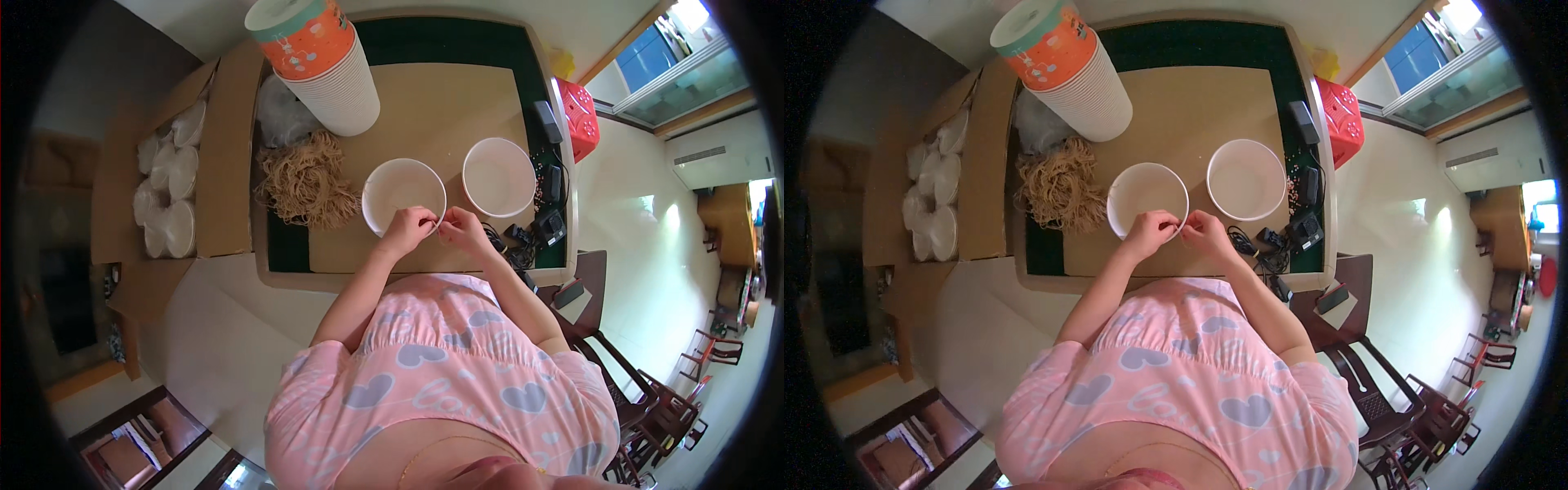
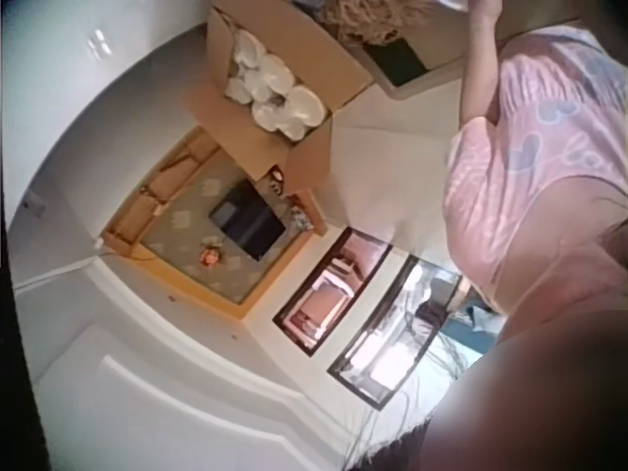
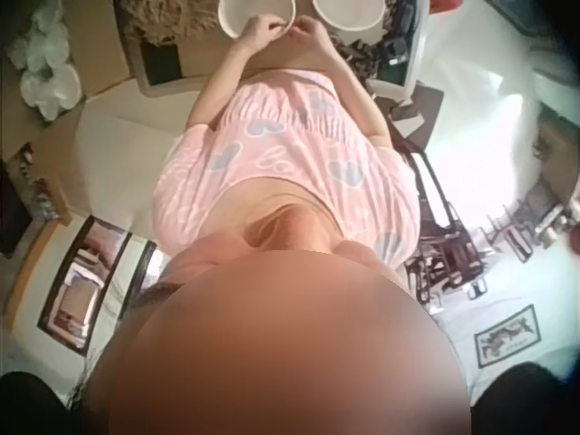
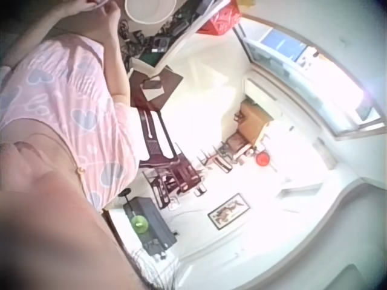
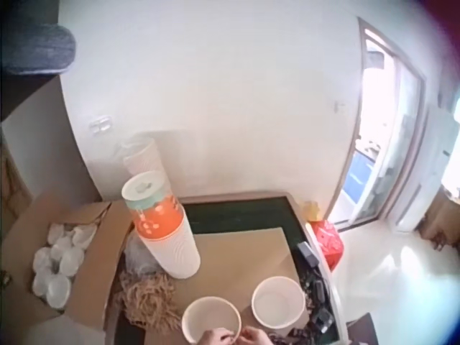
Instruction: Tying string around stacks of paper bowls and organizing them for packaging.
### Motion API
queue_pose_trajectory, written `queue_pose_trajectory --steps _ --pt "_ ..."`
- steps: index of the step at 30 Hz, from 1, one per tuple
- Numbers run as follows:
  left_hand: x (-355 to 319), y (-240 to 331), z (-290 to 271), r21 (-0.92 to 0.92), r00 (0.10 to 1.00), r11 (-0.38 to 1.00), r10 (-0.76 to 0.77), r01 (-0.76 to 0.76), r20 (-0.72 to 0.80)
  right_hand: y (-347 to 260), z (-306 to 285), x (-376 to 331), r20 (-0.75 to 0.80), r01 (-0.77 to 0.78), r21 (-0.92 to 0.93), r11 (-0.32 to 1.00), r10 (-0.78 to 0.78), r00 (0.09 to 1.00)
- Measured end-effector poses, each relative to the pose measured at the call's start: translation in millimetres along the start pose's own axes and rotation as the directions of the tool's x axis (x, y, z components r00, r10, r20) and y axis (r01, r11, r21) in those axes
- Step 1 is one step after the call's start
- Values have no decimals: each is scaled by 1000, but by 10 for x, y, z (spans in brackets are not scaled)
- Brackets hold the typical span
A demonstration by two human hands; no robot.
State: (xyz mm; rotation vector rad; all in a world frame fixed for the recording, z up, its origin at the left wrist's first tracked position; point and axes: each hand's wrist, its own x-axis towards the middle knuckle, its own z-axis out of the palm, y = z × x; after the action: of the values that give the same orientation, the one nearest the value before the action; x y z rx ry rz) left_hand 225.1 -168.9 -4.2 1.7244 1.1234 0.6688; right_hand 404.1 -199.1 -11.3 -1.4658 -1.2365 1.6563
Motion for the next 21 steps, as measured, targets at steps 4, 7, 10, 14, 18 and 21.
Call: queue_pose_trajectory --steps 4,7,10,14,18,21 --pt "-6 -46 50 36 999 999 -37 36 22 63 21 -29 -4 -56 -9 998 56 998" --pt "-5 -62 56 33 998 998 -51 50 24 107 23 -47 -64 -27 -64 998 23 998" --pt "-28 -134 70 7 996 997 -82 82 -32 -46 33 -84 -341 208 -470 858 -393 854" --pt "4 -98 53 -65 988 996 -76 67 -135 -349 107 -35 -125 275 -602 750 -428 895" --pt "23 -94 -26 -94 977 992 -104 87 -188 -402 132 84 -22 248 -615 749 -330 944" --pt "53 -149 -97 -261 972 961 -145 93 -188 -316 136 158 -9 249 -675 695 -345 939"
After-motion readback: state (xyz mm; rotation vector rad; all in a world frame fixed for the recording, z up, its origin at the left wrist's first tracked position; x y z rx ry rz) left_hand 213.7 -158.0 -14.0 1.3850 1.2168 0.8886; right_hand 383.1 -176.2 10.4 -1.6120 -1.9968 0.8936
